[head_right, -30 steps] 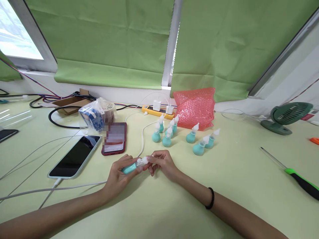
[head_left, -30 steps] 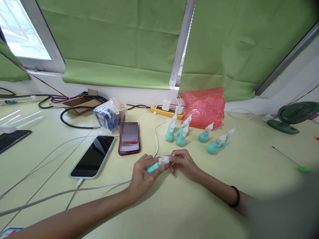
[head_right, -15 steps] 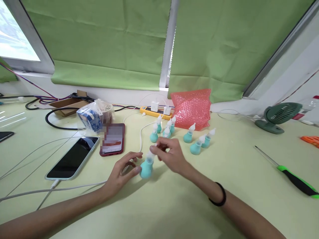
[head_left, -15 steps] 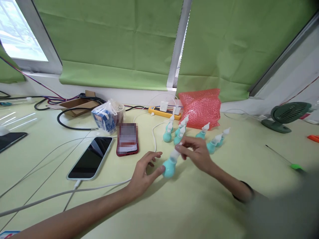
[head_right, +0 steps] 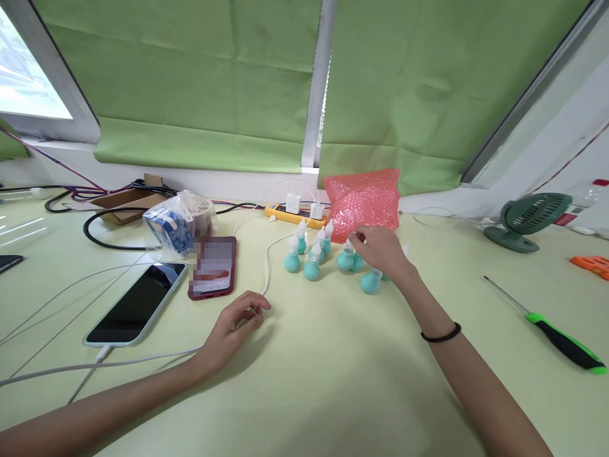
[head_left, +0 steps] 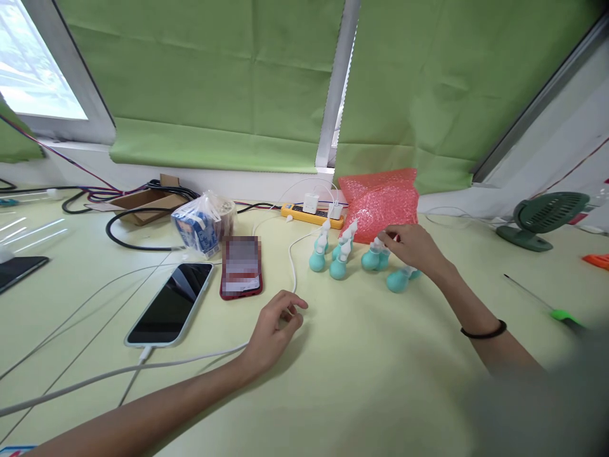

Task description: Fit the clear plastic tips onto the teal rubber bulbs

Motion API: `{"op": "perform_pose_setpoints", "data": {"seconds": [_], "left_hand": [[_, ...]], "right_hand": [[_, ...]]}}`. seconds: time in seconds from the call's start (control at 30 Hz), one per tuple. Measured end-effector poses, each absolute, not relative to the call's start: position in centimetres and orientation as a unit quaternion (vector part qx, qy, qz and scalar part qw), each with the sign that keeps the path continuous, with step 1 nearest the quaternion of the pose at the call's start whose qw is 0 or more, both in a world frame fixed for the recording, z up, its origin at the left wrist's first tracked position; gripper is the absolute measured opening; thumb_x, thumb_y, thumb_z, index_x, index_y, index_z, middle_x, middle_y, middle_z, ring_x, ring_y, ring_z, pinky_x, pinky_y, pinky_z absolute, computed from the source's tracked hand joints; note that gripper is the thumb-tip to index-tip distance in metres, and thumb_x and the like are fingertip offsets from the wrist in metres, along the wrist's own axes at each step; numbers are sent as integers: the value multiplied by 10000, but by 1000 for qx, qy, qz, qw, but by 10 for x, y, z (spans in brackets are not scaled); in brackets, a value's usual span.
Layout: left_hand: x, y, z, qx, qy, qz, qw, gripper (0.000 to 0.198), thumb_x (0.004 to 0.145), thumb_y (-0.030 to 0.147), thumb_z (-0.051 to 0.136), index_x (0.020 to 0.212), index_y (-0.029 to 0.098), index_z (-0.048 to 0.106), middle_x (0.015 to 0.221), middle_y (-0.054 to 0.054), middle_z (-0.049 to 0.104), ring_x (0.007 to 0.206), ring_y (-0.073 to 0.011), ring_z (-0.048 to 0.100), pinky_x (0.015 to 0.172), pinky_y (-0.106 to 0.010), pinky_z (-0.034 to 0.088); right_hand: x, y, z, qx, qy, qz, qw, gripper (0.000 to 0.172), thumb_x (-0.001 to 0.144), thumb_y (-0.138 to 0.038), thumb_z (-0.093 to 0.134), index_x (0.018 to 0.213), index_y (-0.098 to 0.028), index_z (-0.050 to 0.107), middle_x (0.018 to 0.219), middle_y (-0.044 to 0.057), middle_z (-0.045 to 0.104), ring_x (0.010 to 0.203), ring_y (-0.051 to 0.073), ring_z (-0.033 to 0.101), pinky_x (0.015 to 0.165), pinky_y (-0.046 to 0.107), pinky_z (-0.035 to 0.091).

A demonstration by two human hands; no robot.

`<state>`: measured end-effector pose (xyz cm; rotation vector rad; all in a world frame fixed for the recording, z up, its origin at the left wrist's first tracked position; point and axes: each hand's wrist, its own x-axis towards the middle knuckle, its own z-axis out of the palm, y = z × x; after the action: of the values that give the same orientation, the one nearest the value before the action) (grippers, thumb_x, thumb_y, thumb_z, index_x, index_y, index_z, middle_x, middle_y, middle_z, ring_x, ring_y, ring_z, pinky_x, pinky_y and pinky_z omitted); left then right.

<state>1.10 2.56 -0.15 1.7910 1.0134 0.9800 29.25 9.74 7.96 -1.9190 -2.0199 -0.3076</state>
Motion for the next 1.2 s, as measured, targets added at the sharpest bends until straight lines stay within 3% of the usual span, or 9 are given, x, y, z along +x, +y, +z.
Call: {"op": "perform_pose_setpoints", "data": {"seconds": [0.23, 0.47, 0.53, 0.6, 0.73, 0.93, 1.07, 1.2], "left_hand": [[12, 25, 0, 714, 403, 387, 422, 159, 712, 90, 404, 774, 165, 530, 833, -27, 490, 731, -127, 473, 660, -242, 382], [11, 24, 0, 715, 402, 385, 423, 169, 703, 73, 402, 770, 163, 527, 834, -26, 489, 731, -124, 470, 665, -242, 378], [11, 24, -1, 716, 401, 383, 424, 171, 702, 70, 401, 773, 163, 525, 836, -26, 489, 733, -124, 468, 667, -242, 377], [11, 24, -1, 720, 399, 381, 422, 172, 704, 70, 398, 776, 162, 525, 835, -27, 488, 734, -124, 467, 665, -241, 375], [12, 25, -1, 727, 396, 378, 414, 178, 703, 65, 396, 776, 162, 526, 830, -29, 491, 735, -126, 467, 659, -240, 375], [11, 23, -1, 741, 389, 379, 394, 178, 701, 59, 394, 756, 163, 529, 816, -28, 501, 724, -125, 472, 645, -238, 380], [10, 21, -2, 754, 374, 385, 377, 178, 722, 73, 386, 774, 168, 527, 823, -35, 507, 726, -130, 478, 648, -247, 393], [10, 18, 0, 774, 354, 383, 358, 178, 748, 92, 377, 822, 172, 518, 849, -45, 508, 736, -135, 480, 680, -268, 407]], "right_hand": [[297, 102, 73, -662, -731, -74, 147, 328, 759, -332, 357, 578, -168, 576, 579, 34, 589, 553, 146, 498, 504, 242, 309], [305, 100, 79, -688, -679, -146, 210, 353, 726, -436, 413, 903, -194, 599, 868, 59, 606, 690, 177, 536, 568, 270, 363], [311, 100, 79, -698, -671, -165, 188, 380, 730, -432, 408, 990, -202, 562, 971, 74, 574, 777, 201, 534, 588, 282, 367], [314, 101, 76, -711, -675, -141, 139, 392, 735, -439, 397, 1029, -218, 533, 948, 70, 580, 810, 219, 529, 572, 281, 364], [313, 103, 69, -725, -681, -90, 46, 340, 754, -436, 361, 894, -196, 557, 781, 61, 596, 726, 210, 534, 490, 250, 326], [310, 105, 63, -730, -666, -152, 20, 321, 749, -414, 380, 742, -147, 558, 692, 91, 573, 664, 210, 535, 463, 243, 291], [311, 95, 68, -718, -672, -166, 64, 294, 710, -409, 440, 580, -162, 534, 562, 65, 542, 584, 195, 520, 461, 250, 301], [312, 65, 89, -671, -697, -164, 191, 251, 676, -365, 510, 505, -181, 516, 455, 14, 496, 467, 132, 461, 470, 246, 326]]}}
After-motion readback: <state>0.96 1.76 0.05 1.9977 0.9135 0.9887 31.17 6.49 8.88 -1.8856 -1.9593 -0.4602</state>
